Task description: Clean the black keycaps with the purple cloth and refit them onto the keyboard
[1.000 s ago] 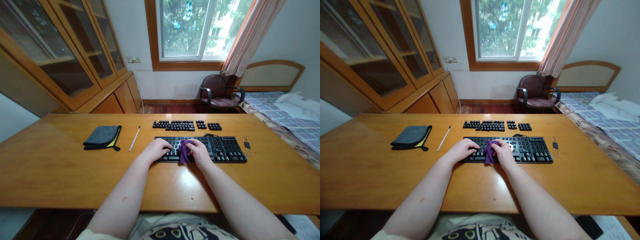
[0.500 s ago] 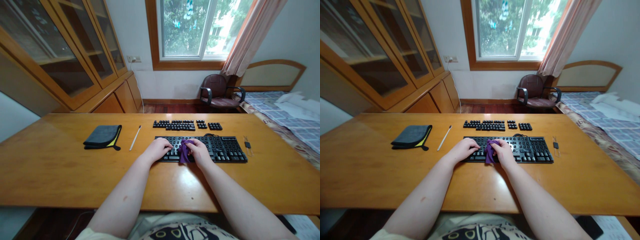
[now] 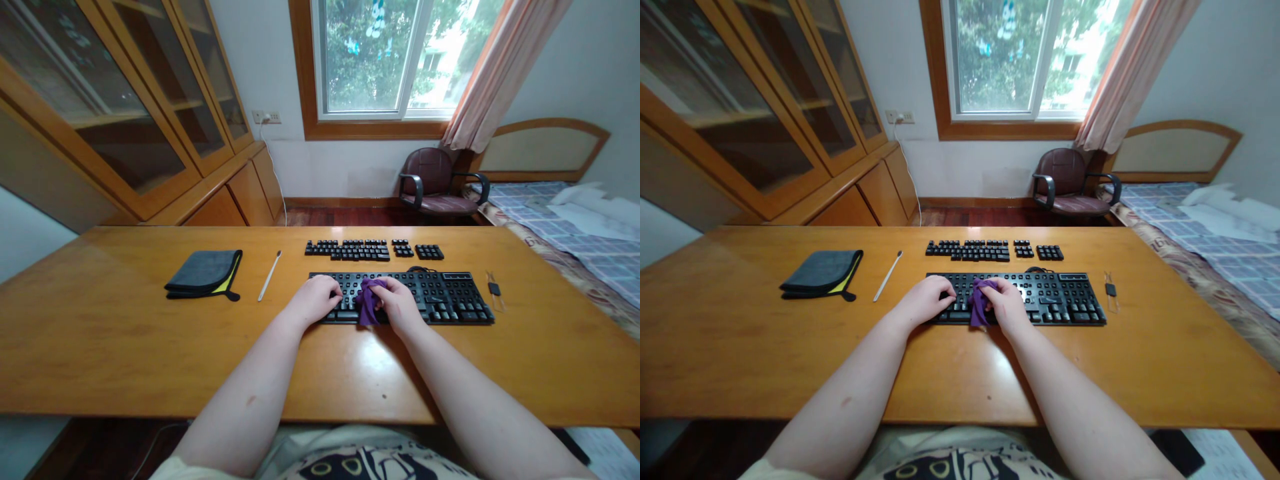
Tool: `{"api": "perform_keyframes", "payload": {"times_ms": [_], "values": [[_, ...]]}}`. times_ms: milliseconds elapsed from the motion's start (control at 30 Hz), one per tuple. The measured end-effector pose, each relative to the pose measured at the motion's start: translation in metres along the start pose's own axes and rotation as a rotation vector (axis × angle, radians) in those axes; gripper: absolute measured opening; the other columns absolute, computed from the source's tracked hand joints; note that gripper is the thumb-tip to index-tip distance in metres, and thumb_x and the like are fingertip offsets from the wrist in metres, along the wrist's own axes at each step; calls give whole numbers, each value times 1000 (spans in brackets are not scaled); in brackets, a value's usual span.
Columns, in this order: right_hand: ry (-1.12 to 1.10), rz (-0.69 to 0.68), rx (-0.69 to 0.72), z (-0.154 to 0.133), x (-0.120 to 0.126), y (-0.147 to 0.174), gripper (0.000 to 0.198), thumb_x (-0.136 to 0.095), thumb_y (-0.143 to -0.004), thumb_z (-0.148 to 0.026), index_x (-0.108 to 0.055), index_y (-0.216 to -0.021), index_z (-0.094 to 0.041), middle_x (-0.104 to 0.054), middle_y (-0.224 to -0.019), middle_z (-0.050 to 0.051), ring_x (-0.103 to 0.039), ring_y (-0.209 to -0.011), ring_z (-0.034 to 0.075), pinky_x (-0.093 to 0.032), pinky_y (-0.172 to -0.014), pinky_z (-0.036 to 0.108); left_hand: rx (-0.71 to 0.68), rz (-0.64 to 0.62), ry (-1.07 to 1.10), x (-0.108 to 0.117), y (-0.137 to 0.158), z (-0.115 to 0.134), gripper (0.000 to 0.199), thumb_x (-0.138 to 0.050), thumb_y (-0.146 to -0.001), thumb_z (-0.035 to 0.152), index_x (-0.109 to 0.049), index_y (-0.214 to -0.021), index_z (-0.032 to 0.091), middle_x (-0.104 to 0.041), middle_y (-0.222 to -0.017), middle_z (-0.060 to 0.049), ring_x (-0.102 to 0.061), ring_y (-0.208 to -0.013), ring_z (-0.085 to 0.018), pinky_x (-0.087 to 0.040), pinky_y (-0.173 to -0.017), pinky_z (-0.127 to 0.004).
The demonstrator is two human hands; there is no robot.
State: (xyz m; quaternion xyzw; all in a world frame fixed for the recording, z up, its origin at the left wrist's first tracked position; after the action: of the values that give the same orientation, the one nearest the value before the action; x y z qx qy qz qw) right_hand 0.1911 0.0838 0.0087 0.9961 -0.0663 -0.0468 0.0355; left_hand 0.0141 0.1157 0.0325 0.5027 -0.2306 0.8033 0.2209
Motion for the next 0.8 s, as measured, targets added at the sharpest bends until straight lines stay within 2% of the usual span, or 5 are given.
{"api": "perform_keyframes", "payload": {"times_ms": [467,700,800], "values": [[6,-6,-6,-1,-1,1,24,-67,-67,-39,-63,-75,-17,-60,-53,-1,-45,-43,10,-35,-45,24,-70,-18,-42,3,2,6,9,-58,-75,22,-68,-73,21,-67,-76,-2,-56,-78,-18,-43,-77,-29],[15,-1,0,-1,0,1,25,-67,-67,-40,-63,-75,-18,-59,-53,-2,-45,-43,11,-35,-45,24,34,26,33,-1,0,-1,24,-52,-82,27,-67,-100,22,-69,-95,-3,-58,-89,-19,-44,-83,-31],[16,2,4,0,0,1,25,-67,-67,-40,-64,-75,-17,-58,-53,-2,-45,-43,10,-35,-45,24,39,71,49,-5,-1,-1,24,-51,-83,27,-64,-102,20,-66,-101,-5,-55,-97,-20,-43,-89,-33]]}}
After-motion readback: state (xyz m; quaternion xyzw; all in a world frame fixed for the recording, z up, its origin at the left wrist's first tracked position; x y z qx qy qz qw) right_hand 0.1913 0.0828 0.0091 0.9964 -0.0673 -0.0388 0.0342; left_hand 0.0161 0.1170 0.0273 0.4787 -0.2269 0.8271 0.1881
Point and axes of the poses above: each hand's wrist, its own y-axis away from the middle knuckle, its own x-axis out of the back of the hand, z = x × y, the point moved 4 cm from there along -y, towards the middle knuckle
